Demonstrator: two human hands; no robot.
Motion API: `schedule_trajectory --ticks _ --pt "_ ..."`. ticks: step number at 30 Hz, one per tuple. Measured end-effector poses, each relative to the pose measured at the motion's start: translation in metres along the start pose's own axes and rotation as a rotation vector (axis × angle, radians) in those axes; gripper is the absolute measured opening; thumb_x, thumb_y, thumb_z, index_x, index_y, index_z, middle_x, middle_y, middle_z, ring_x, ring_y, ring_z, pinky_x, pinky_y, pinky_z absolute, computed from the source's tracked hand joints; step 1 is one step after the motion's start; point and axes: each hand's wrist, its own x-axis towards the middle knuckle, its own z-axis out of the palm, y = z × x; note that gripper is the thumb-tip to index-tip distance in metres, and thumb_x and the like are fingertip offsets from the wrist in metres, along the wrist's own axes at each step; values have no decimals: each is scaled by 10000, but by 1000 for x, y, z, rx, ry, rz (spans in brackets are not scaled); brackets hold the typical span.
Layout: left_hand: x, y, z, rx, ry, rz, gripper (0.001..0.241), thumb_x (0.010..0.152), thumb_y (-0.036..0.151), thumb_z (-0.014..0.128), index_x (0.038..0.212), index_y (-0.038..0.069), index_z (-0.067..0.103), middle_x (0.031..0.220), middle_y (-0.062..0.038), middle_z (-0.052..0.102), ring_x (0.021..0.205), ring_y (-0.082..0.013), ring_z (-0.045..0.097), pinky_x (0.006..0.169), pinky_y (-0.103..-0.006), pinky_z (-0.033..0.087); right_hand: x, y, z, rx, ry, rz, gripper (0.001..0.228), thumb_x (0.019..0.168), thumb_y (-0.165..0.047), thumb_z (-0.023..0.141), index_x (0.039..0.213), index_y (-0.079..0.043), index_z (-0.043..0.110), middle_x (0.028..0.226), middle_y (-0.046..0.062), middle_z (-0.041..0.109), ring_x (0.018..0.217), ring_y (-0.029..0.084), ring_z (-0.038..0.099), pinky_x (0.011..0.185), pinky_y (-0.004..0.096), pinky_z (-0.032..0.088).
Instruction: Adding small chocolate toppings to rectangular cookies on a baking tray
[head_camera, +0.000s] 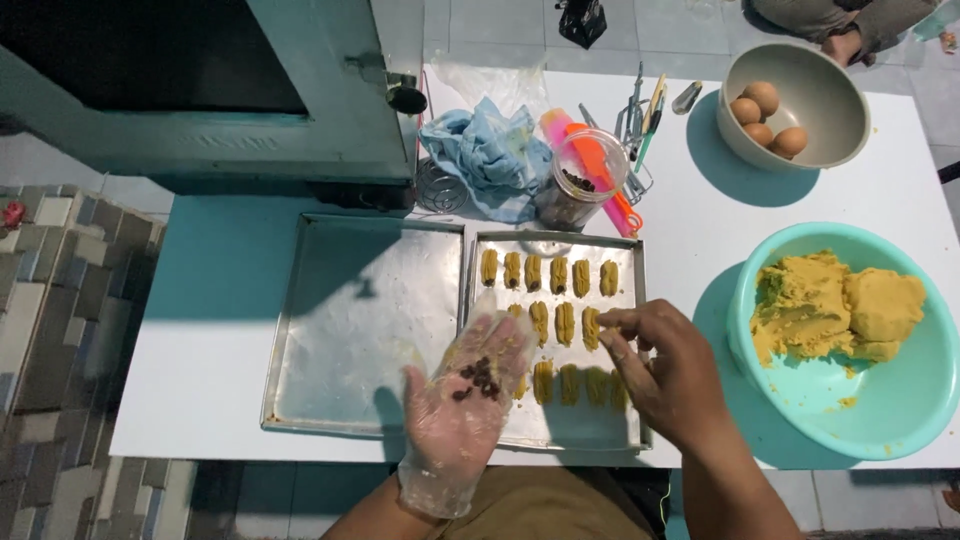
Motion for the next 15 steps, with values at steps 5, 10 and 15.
schedule_trajectory --ticks 5,10,15 --pt "1 -11 4 -26 34 -68 915 976 578 632 1551 -76 352 1601 -283 379 1500 -428 362 1265 -496 304 -9 -21 10 4 -52 -58 164 919 -190 717 1068 -155 777 878 34 715 779 180 657 604 320 485" --pt "2 -18 6 -13 59 -100 924 967 587 612 1554 -75 347 1607 -293 370 1508 -382 372 1251 -443 324 -11 -27 17 -6 -122 -185 185 948 -206 694 1116 -156 753 837 49 654 781 247 612 656 367 457" --pt "3 -25 -1 7 96 -107 946 953 600 583 1563 -82 340 1604 -289 384 1486 -394 395 1199 -474 374 -13 -31 27 -50 -150 -213 167 950 -248 687 1056 -140 757 895 77 682 812 278 635 643 400 464"
